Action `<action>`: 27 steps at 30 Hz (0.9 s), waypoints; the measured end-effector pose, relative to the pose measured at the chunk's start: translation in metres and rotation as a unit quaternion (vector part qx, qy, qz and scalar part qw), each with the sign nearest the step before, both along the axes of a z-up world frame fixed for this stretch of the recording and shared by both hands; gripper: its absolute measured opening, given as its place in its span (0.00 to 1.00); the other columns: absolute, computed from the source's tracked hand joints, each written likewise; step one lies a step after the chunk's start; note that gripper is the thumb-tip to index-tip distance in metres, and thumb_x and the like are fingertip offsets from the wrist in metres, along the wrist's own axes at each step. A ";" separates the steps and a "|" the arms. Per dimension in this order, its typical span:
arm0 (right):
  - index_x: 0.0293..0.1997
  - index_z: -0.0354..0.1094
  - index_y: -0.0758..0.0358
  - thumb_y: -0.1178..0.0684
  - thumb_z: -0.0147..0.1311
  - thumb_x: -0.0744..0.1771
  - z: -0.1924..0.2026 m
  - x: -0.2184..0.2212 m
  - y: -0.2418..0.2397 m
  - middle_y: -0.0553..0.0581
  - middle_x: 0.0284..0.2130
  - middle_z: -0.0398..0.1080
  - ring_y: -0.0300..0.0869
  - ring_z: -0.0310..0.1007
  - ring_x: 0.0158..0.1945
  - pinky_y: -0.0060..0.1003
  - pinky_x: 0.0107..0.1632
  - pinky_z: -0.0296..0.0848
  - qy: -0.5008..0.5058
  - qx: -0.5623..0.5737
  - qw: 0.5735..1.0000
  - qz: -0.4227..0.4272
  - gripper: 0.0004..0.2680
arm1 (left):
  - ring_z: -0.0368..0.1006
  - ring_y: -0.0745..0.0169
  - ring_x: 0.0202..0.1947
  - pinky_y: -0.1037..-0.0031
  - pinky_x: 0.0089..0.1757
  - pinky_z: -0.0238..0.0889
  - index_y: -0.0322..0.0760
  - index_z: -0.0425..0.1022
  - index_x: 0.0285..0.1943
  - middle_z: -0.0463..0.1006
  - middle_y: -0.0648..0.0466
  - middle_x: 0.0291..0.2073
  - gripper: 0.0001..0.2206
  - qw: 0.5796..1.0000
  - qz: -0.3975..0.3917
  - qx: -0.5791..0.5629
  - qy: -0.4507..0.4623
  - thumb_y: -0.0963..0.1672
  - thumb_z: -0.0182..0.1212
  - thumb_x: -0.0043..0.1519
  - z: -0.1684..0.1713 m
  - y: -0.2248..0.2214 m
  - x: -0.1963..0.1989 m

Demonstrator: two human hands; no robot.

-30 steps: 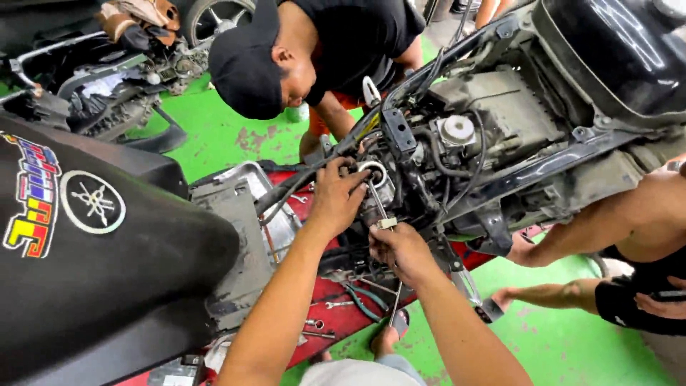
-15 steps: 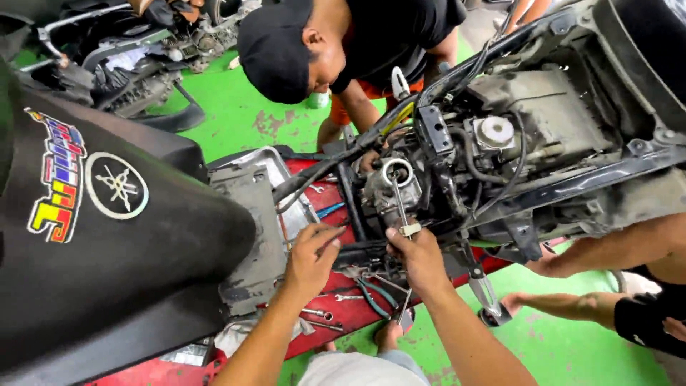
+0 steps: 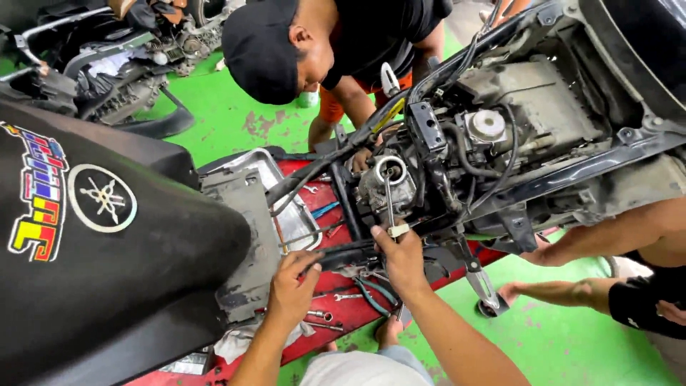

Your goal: The person is using a wrench to work on the engine components of a disassembled motorcycle, securing or loosening mechanical parts.

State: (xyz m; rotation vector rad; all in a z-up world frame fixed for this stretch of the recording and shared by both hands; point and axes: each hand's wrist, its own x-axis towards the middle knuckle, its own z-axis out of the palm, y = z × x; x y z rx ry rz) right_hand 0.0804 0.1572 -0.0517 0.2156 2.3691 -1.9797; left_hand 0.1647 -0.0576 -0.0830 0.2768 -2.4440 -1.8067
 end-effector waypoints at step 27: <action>0.36 0.82 0.63 0.38 0.56 0.65 0.031 0.104 0.141 0.50 0.17 0.65 0.35 0.61 0.21 0.33 0.26 0.58 -0.100 0.085 0.952 0.278 0.16 | 0.62 0.44 0.54 0.52 0.52 0.57 0.48 0.88 0.44 0.71 0.53 0.51 0.09 0.938 -0.094 -0.319 0.092 0.49 0.67 0.61 0.094 0.084 -0.187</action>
